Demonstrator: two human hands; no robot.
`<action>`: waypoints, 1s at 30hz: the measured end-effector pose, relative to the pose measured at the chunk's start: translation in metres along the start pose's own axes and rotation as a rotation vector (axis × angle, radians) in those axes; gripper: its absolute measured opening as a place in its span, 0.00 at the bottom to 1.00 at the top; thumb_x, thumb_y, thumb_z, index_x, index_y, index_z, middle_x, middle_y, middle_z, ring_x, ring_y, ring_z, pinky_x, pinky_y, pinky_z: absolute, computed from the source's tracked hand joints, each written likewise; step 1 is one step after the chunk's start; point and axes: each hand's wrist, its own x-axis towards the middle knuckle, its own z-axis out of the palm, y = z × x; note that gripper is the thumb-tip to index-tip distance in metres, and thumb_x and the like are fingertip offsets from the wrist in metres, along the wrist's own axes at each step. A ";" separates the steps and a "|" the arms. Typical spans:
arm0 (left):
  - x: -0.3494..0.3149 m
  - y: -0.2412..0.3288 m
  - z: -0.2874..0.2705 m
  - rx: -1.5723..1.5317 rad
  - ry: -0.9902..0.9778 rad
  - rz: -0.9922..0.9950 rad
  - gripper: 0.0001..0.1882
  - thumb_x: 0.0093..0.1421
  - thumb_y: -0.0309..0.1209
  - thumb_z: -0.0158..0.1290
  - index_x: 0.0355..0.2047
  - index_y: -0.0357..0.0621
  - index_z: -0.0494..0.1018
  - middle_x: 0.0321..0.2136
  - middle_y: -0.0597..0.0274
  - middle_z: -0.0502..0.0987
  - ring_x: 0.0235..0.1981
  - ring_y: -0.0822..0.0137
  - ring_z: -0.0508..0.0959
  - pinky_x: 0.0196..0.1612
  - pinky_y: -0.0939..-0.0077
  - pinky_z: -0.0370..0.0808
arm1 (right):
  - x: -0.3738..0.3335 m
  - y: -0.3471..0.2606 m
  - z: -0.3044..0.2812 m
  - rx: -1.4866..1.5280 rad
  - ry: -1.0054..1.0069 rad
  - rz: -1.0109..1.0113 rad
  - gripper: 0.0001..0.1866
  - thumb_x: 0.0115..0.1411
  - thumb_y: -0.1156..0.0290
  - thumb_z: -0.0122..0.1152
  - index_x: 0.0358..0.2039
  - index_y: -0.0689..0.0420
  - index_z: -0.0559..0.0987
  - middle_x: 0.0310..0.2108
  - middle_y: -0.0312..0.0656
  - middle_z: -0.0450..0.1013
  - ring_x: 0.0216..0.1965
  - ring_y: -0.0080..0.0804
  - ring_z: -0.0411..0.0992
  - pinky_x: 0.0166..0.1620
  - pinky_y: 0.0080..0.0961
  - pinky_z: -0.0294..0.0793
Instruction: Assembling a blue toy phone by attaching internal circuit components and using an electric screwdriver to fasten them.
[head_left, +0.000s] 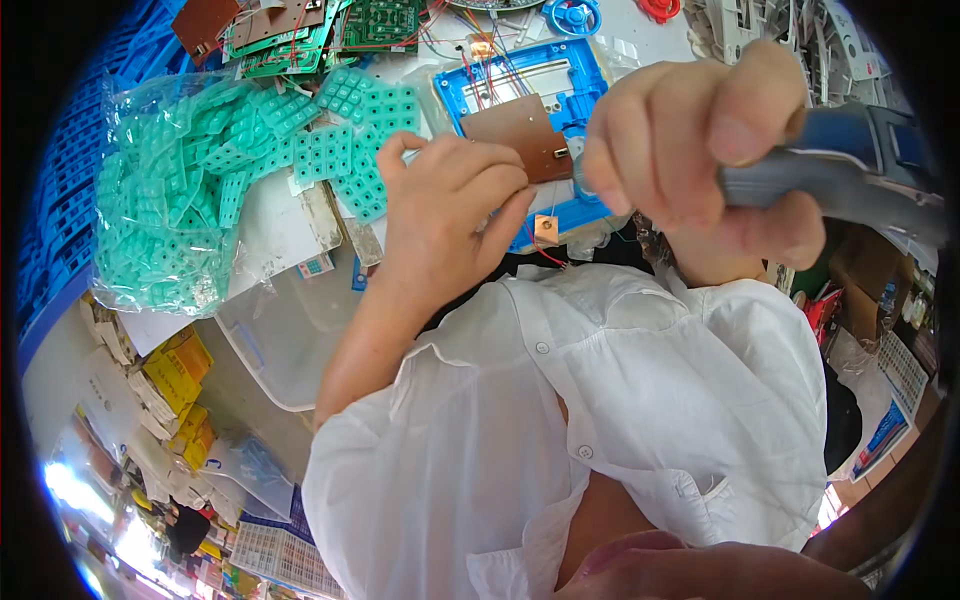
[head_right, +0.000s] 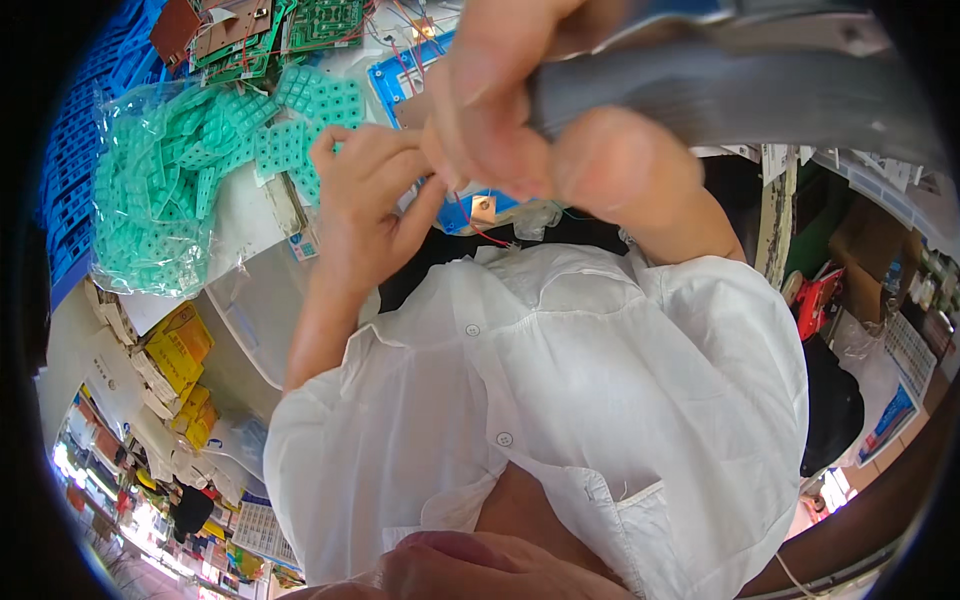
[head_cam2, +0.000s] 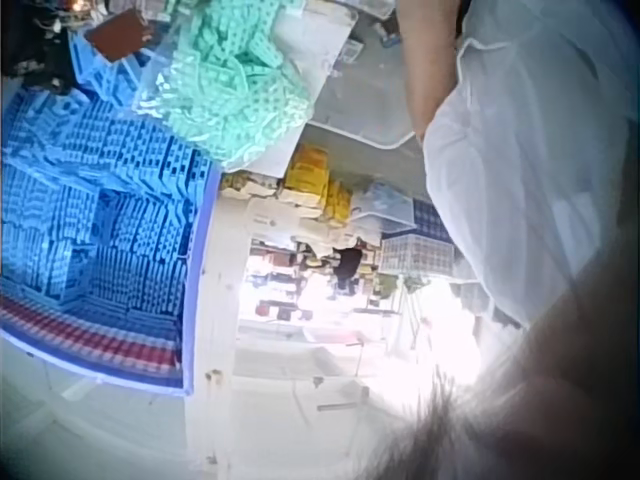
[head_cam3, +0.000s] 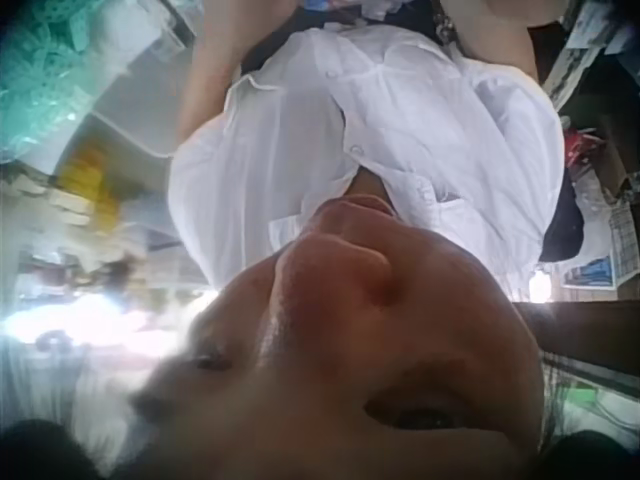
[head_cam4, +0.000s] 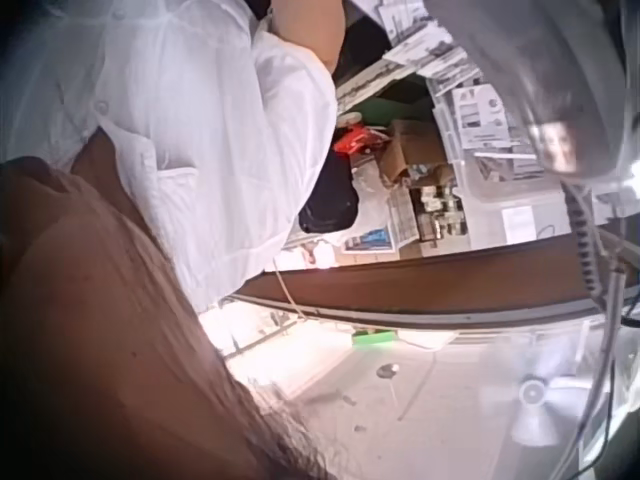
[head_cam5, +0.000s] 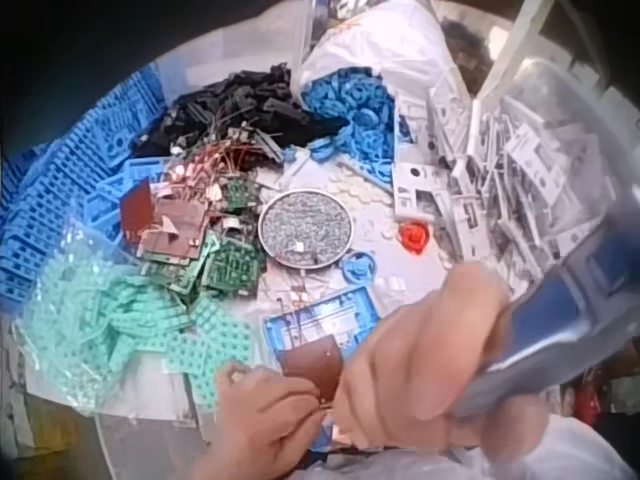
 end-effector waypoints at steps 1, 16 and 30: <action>-0.006 0.002 0.001 -0.036 0.013 -0.030 0.04 0.54 0.29 0.65 0.30 0.51 0.80 0.29 0.72 0.81 0.33 0.67 0.77 0.50 0.58 0.58 | -0.001 0.004 0.008 -0.003 0.038 0.006 0.25 0.65 0.45 0.64 0.51 0.50 0.70 0.25 0.27 0.73 0.25 0.19 0.70 0.36 0.25 0.78; -0.020 0.001 0.003 -0.005 0.161 -0.037 0.08 0.50 0.29 0.69 0.31 0.52 0.81 0.31 0.74 0.82 0.33 0.70 0.77 0.49 0.62 0.58 | 0.010 0.018 0.020 -0.032 0.053 0.036 0.24 0.66 0.49 0.65 0.50 0.52 0.70 0.23 0.32 0.72 0.25 0.23 0.71 0.35 0.27 0.76; -0.035 0.003 0.010 0.338 0.070 -0.132 0.09 0.52 0.41 0.68 0.34 0.59 0.85 0.40 0.74 0.77 0.44 0.65 0.73 0.50 0.56 0.57 | 0.009 0.081 0.016 -0.206 0.461 0.105 0.18 0.62 0.62 0.68 0.40 0.60 0.71 0.26 0.38 0.73 0.26 0.21 0.72 0.31 0.23 0.73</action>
